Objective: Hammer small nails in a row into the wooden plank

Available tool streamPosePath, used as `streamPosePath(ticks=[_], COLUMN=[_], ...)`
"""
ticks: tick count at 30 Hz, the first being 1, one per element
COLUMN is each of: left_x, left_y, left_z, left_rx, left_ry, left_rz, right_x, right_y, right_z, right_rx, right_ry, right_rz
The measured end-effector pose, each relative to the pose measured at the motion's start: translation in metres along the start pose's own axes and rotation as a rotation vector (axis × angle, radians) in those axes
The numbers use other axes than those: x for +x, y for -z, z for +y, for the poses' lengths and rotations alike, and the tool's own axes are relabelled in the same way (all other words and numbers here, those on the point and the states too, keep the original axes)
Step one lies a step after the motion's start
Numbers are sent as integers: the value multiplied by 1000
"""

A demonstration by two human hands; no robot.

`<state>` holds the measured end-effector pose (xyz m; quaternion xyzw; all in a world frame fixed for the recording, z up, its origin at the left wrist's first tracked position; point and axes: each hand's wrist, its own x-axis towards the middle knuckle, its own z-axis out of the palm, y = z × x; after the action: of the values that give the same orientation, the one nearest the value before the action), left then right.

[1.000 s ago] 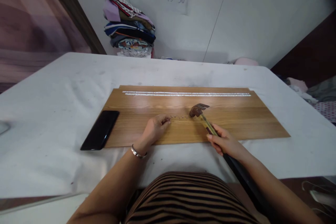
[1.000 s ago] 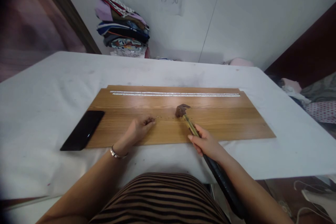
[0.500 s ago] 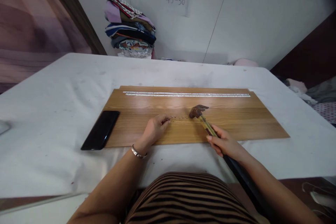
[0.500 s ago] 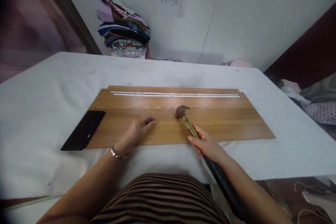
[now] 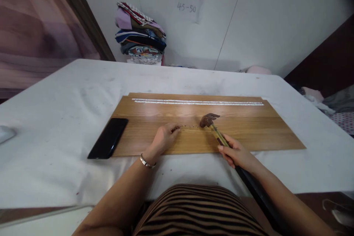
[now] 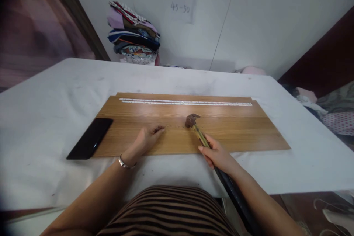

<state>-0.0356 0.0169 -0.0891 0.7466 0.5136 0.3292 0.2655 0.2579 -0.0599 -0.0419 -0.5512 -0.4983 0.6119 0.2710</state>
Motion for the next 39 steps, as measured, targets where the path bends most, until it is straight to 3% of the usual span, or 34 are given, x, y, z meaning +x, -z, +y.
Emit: streamPosePath(ticks=[39], left_x=[0], left_y=[-4], left_z=[-1], left_rx=[4], left_ry=[11], left_rz=[15], right_x=[5], right_y=[1], right_z=[7], right_rx=[-23], right_ry=[21], right_rz=[-19])
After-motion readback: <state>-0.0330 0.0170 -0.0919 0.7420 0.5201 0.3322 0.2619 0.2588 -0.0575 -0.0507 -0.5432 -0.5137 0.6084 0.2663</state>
